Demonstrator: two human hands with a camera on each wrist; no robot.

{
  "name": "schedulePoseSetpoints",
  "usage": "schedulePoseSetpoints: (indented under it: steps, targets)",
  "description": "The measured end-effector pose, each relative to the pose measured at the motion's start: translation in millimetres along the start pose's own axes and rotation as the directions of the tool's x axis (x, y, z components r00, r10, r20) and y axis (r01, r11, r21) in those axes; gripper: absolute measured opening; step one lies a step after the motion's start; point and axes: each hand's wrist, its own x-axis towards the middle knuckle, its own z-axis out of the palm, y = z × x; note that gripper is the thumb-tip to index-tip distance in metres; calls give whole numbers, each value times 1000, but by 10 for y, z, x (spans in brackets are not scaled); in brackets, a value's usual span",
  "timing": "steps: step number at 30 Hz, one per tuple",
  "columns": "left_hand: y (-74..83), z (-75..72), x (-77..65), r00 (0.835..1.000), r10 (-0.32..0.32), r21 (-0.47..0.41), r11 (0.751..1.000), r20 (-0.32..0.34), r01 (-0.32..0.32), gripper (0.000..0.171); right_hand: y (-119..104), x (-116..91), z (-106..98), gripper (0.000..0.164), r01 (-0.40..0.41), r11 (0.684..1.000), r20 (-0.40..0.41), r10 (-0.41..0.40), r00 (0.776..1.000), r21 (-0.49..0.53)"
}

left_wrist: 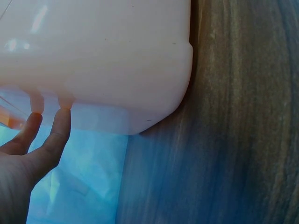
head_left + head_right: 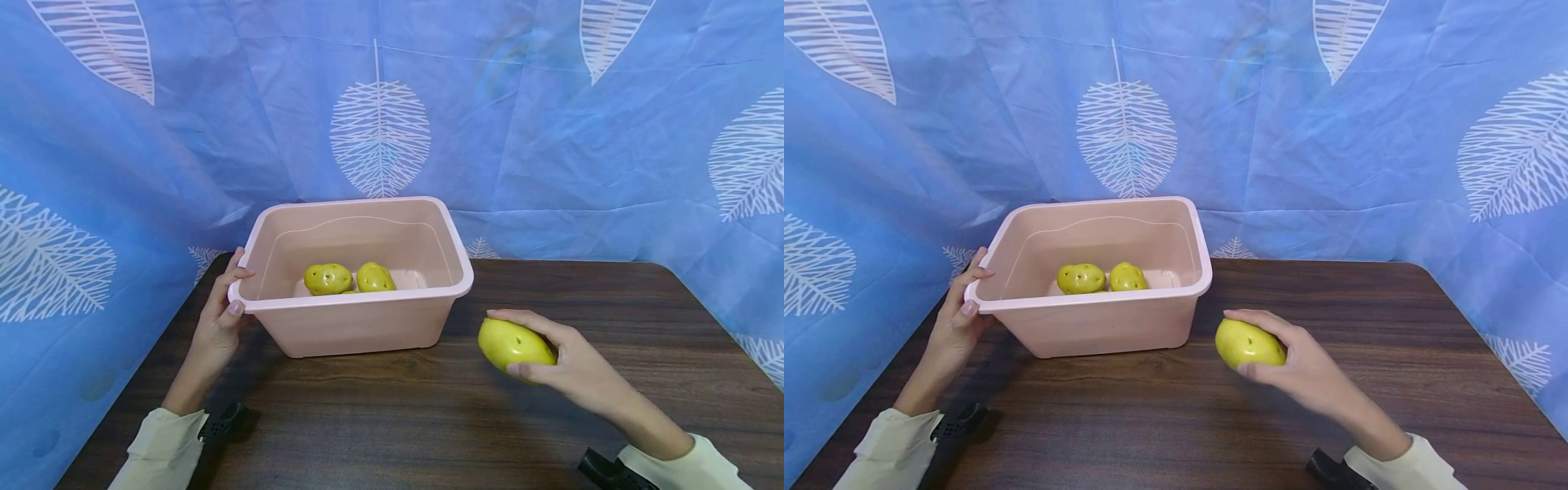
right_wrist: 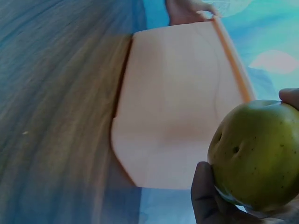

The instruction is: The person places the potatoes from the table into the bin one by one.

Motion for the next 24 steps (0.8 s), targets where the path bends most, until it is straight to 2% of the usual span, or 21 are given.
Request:
schedulePoseSetpoints:
  steps: [8,17,24]
  targets:
    - [-9,0,2,1000,2,12,1000,0,-2,46,-147,44,-114,62,-29,998,44,27,999,63]
    - [-15,-15,-1,1000,6,5,1000,0,-6,44,-363,167,-207,64,25,999,63,-26,998,27]
    - [-15,-19,3,1000,15,-16,1000,13,-14,43,-524,297,-298,63,57,994,114,-67,991,94]
